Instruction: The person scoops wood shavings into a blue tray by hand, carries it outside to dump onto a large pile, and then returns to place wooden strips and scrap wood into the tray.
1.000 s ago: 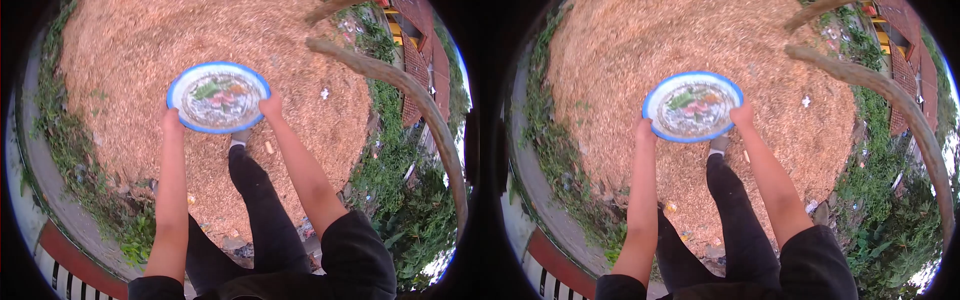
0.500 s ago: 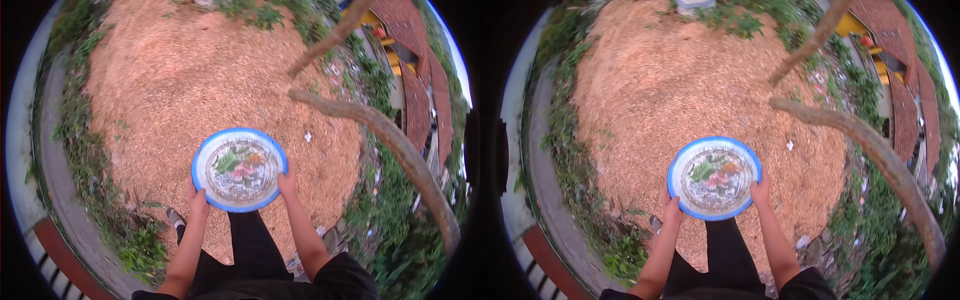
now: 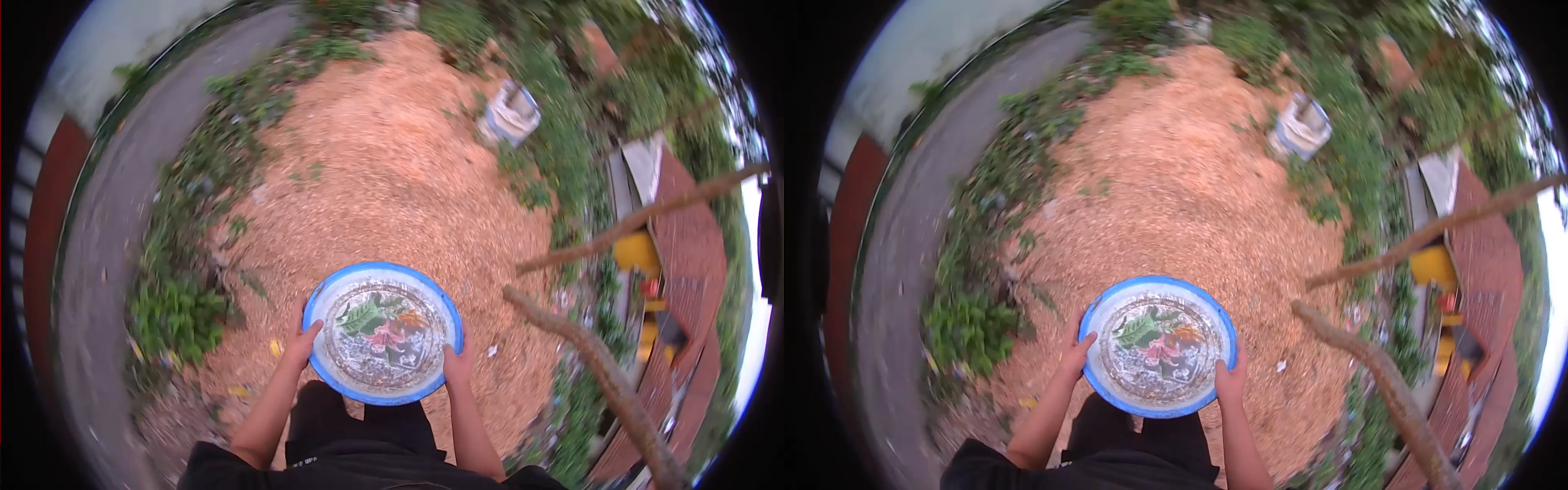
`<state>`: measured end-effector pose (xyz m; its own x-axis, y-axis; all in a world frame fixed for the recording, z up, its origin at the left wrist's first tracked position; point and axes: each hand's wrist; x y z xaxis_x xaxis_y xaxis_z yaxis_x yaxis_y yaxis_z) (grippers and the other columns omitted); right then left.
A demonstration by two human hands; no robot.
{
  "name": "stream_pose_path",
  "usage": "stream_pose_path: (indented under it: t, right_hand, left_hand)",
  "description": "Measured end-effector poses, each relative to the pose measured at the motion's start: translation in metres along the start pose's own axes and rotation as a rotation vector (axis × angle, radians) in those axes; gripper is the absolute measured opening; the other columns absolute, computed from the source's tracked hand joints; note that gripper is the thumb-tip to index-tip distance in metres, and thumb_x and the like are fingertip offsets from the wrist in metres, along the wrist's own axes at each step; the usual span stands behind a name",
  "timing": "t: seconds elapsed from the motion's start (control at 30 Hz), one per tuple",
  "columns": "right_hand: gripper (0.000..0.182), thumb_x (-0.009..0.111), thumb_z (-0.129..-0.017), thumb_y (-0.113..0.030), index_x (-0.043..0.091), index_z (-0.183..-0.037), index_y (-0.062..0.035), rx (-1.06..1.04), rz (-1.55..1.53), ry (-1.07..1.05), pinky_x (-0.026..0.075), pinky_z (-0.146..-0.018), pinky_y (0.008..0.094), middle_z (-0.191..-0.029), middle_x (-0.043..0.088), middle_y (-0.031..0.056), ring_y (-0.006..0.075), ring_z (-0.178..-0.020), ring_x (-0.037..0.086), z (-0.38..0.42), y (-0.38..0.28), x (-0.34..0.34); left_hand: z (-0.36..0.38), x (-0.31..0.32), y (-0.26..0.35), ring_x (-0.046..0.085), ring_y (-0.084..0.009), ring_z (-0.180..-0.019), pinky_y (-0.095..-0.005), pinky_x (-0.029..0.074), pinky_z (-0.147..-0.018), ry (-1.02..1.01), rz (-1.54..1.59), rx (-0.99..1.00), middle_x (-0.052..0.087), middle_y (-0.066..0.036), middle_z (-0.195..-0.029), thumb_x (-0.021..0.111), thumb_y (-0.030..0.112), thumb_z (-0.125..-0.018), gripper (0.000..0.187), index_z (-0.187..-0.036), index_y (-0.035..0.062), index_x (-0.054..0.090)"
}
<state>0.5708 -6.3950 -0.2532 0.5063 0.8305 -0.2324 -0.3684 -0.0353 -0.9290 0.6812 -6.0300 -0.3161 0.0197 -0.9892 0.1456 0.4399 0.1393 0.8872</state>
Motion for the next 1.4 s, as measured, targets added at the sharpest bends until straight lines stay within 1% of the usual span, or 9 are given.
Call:
stream_pose_path:
  t: [0.13, 0.27, 0.37, 0.7, 0.87, 1.07, 1.13, 1.27, 1.4]
  right_hand:
    - [0.078, 0.068, -0.096, -0.001, 0.035, -0.166, 0.0016, -0.149, 0.206, -0.150, 0.030, -0.130, 0.0448, -0.167, 0.043, 0.0226, 0.0347, -0.157, 0.040, -0.006, -0.025, -0.005]
    - [0.080, 0.070, -0.097, -0.005, 0.033, -0.168, 0.0012, -0.284, 0.241, -0.317, 0.027, -0.131, 0.0454, -0.170, 0.039, 0.0224, 0.0352, -0.158, 0.037, -0.006, -0.064, 0.030]
    - [0.075, 0.063, -0.101, -0.003, 0.030, -0.169, 0.0039, -0.400, 0.261, -0.572, 0.025, -0.131, 0.0435, -0.175, 0.033, 0.0223, 0.0337, -0.160, 0.034, 0.042, -0.121, 0.095]
    - [0.072, 0.066, -0.101, -0.006, 0.036, -0.166, 0.0048, -0.544, 0.141, -1.021, 0.027, -0.130, 0.0434, -0.172, 0.036, 0.0230, 0.0331, -0.158, 0.037, 0.111, -0.216, 0.255]
    - [0.068, 0.060, -0.104, -0.007, 0.037, -0.167, 0.0020, -0.602, 0.129, -1.207, 0.028, -0.130, 0.0442, -0.173, 0.037, 0.0209, 0.0325, -0.158, 0.038, 0.148, -0.259, 0.316]
    - [0.066, 0.058, -0.107, -0.020, 0.038, -0.168, -0.0011, -0.702, 0.258, -1.308, 0.024, -0.131, 0.0469, -0.173, 0.038, 0.0193, 0.0337, -0.160, 0.034, 0.163, -0.299, 0.386]
    - [0.066, 0.054, -0.110, -0.024, 0.036, -0.168, 0.0011, -0.907, 0.351, -1.454, 0.024, -0.131, 0.0460, -0.174, 0.036, 0.0181, 0.0321, -0.161, 0.033, 0.203, -0.286, 0.460]
    - [0.069, 0.059, -0.107, -0.029, 0.039, -0.166, 0.0005, -1.025, 0.335, -1.493, 0.021, -0.132, 0.0469, -0.174, 0.037, 0.0190, 0.0337, -0.161, 0.032, 0.275, -0.237, 0.579]
    - [0.068, 0.067, -0.100, -0.022, 0.047, -0.163, -0.0046, -0.922, 0.261, -1.674, 0.024, -0.131, 0.0500, -0.174, 0.034, 0.0204, 0.0376, -0.161, 0.033, 0.395, -0.236, 0.699]
  left_hand:
    - [0.059, -0.001, 0.018, 0.034, -0.0301, -0.160, -0.0420, 0.029, -0.130, 0.105, 0.032, 0.130, 0.030, -0.020, -0.176, 0.075, 0.017, -0.103, 0.092, -0.173, 0.0022, 0.019]
    - [0.091, -0.038, 0.010, 0.026, -0.0303, -0.165, -0.0423, 0.025, -0.132, 0.308, -0.032, 0.362, 0.024, -0.021, -0.179, 0.074, 0.020, -0.104, 0.089, -0.173, 0.0021, 0.020]
    - [0.187, -0.098, 0.030, 0.023, -0.0299, -0.166, -0.0423, 0.023, -0.133, 0.518, -0.004, 0.495, 0.022, -0.020, -0.180, 0.073, 0.024, -0.105, 0.086, -0.173, 0.0032, 0.024]
    - [0.326, -0.174, 0.091, 0.040, -0.0286, -0.156, -0.0423, 0.030, -0.128, 0.980, 0.186, 0.699, 0.042, -0.016, -0.169, 0.066, 0.025, -0.109, 0.063, -0.165, 0.0059, 0.043]
    - [0.354, -0.188, 0.097, 0.035, -0.0321, -0.159, -0.0447, 0.025, -0.130, 1.212, 0.147, 0.687, 0.042, -0.017, -0.168, 0.068, 0.027, -0.107, 0.061, -0.162, 0.0076, 0.048]
    - [0.338, -0.221, 0.115, 0.024, -0.0334, -0.166, -0.0466, 0.021, -0.132, 1.250, 0.224, 0.558, 0.029, -0.019, -0.177, 0.072, 0.032, -0.105, 0.062, -0.160, 0.0121, 0.053]
    - [0.348, -0.284, 0.106, 0.022, -0.0345, -0.166, -0.0477, 0.021, -0.132, 1.380, 0.179, 0.522, 0.025, -0.019, -0.178, 0.073, 0.031, -0.104, 0.061, -0.160, 0.0142, 0.054]
    - [0.368, -0.391, 0.078, 0.019, -0.0355, -0.167, -0.0480, 0.018, -0.133, 1.478, 0.128, 0.528, 0.022, -0.021, -0.179, 0.072, 0.028, -0.104, 0.059, -0.159, 0.0138, 0.055]
    - [0.436, -0.493, 0.102, 0.015, -0.0355, -0.168, -0.0487, 0.015, -0.133, 1.602, 0.104, 0.386, 0.016, -0.021, -0.181, 0.066, 0.036, -0.108, 0.059, -0.159, 0.0105, 0.054]
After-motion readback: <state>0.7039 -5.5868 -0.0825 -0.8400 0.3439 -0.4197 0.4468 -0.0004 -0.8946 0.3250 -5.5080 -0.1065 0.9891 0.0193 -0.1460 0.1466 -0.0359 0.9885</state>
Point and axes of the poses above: each hand's wrist, its own z-axis away from the middle knuckle, its own x-axis out of the palm, y = z × x
